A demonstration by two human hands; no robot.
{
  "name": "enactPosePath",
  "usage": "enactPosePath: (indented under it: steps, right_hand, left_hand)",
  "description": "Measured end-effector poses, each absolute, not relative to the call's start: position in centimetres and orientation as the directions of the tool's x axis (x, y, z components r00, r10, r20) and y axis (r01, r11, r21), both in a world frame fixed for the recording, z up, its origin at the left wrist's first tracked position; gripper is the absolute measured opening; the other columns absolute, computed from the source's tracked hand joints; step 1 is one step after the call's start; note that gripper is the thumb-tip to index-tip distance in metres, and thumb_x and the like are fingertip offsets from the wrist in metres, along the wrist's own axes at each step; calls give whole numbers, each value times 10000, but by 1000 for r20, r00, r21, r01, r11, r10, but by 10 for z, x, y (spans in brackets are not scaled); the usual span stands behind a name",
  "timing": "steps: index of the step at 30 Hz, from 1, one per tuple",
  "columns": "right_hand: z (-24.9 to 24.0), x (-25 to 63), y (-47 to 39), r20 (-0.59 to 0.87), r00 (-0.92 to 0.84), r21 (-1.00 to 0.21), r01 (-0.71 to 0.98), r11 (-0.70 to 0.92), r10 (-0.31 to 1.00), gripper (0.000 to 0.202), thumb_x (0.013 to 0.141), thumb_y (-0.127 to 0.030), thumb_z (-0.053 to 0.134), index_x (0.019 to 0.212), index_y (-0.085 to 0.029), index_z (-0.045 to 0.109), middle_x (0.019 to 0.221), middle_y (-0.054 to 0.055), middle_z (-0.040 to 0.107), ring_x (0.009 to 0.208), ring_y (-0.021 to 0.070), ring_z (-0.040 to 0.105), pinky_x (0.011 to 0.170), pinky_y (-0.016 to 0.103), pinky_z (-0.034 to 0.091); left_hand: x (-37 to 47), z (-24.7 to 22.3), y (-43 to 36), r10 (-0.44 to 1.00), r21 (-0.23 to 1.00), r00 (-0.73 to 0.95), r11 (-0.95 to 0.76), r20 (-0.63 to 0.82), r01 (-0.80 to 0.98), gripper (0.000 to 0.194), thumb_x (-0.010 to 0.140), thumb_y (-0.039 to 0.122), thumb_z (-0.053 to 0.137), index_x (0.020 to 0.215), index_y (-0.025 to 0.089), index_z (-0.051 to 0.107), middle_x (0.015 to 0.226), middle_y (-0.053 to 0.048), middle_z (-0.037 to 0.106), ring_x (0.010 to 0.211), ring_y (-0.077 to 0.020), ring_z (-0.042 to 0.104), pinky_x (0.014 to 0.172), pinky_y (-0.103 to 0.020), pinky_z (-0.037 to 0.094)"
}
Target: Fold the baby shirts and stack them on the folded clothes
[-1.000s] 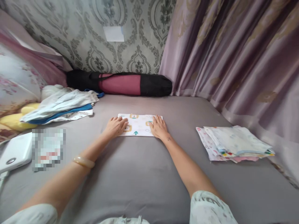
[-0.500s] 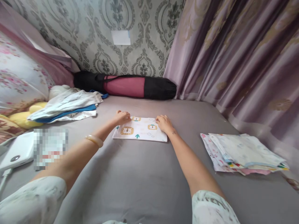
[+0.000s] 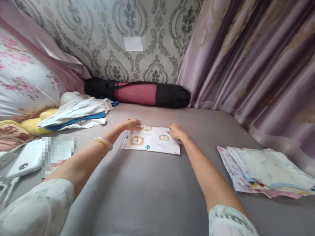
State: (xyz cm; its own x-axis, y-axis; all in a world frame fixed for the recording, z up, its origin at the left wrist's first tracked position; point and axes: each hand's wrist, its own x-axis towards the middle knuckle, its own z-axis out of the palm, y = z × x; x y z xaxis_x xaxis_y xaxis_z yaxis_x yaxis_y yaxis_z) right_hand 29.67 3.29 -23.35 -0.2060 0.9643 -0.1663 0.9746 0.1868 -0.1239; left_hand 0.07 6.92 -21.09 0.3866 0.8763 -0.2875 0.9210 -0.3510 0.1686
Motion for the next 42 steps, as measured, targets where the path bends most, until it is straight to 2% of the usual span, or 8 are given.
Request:
enactPosePath:
  steps: [6,12,18,24,26,30,33,42]
  right_hand:
    - [-225,295,38,-214,-223,-136,971,198,951,242,885,-324,576,1083,-195,625,1237,107,592,1176,251,526,944,328,410]
    - [-210,293,29,-191,-220,-162,968,190,957,167,851,-300,608,996,-220,626,1100,56,686,1023,223,614,890,320,421]
    - [-188,296,17,-74,-255,-196,952,237,964,264,826,-282,635,1085,-236,659,1125,33,706,1048,212,625,931,322,406]
    - [-153,304,6,-27,-310,-191,935,299,951,226,851,-269,601,1043,-284,718,1080,-12,730,1049,213,624,946,326,375]
    - [-142,307,2,46,-303,-199,931,306,952,223,851,-270,604,1042,-271,719,1060,-4,730,1029,213,620,937,330,367]
    - [-130,308,-8,311,-271,-141,935,326,911,224,896,-273,548,1051,-224,702,1080,53,692,1039,230,569,999,397,294]
    - [-134,303,-19,484,-270,-35,945,327,833,245,929,-233,469,1043,-207,684,1062,75,664,1057,238,520,1068,429,197]
    - [-199,296,-72,356,-460,189,888,419,813,362,943,-130,330,1038,-211,669,1064,84,647,1039,234,491,1117,416,143]
  left_hand:
    - [0,-206,66,872,198,386,-338,-300,920,385,811,405,582,1133,199,628,1216,-75,669,1068,-228,623,986,-364,407]
    - [-14,-202,65,870,326,445,-366,-214,872,452,768,344,582,1194,193,614,1224,-58,670,1064,-198,620,910,-274,446]
    - [-25,-181,54,868,302,468,-407,-167,862,375,775,414,557,1055,213,705,990,-16,743,909,-192,652,753,-248,441]
    - [-25,-147,42,898,266,439,-416,-31,870,316,782,399,593,1026,250,727,921,3,744,892,-195,629,862,-317,381]
    - [-24,-138,40,906,268,416,-422,84,866,285,796,383,600,1011,253,734,944,-6,735,917,-205,605,918,-363,346]
    - [-22,-134,36,800,197,356,-495,482,846,233,852,378,571,951,255,742,1014,-39,712,1013,-248,515,997,-455,249]
    - [-23,-145,29,675,121,370,-563,638,817,237,900,347,520,974,263,728,1003,-60,701,1023,-258,480,997,-477,222]
    - [-38,-214,-25,602,-122,631,-669,489,733,321,968,230,374,975,267,693,990,-72,687,1012,-237,498,982,-454,253]
